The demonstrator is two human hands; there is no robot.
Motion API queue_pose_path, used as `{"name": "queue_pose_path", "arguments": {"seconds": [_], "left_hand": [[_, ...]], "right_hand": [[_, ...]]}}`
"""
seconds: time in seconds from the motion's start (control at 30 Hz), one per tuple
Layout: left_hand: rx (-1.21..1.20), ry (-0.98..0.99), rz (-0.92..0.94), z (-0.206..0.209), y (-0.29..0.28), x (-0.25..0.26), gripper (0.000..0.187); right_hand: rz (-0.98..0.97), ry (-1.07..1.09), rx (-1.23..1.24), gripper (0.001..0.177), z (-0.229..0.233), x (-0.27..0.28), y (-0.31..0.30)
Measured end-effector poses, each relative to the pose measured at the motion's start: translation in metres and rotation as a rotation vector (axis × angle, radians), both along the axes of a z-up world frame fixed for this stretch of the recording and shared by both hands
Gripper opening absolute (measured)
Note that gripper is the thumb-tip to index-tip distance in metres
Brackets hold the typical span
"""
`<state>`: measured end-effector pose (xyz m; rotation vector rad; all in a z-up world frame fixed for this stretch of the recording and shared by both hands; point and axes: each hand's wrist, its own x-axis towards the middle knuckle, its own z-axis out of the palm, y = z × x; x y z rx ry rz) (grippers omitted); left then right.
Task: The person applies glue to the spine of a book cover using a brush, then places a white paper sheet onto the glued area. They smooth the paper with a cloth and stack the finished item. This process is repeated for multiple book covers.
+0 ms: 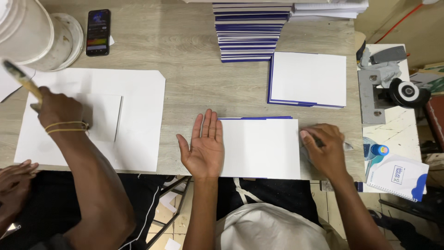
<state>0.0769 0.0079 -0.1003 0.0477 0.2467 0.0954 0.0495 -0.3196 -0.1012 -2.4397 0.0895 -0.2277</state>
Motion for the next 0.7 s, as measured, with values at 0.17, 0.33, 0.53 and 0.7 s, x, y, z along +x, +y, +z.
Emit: {"name": "queue_pose_path", "arguments": {"seconds": [0.17,0.33,0.53,0.7], "left_hand": [[0.052,0.111,0.023,0.014,-0.006,0.003,0.086],[0.082,0.131,0.018,0.018,-0.002,0.004,0.087],[0.311,-0.151,0.011,0.038,0.016,-0.009,0.064],[0.880,-0.150,-0.086,0.040,0.013,-0.002,0.047]], "right_hand": [[-0.067,0.034,0.214,0.031,0.037,-0.013,0.050],[-0.181,0.004,0.574,0.037,0.050,-0.020,0.056],[-0.466,0.273,1.084,0.057,0.125,0.010,0.013],[0.129,-0.410,0.710,0.015,0.093,0.039,-0.083]]}}
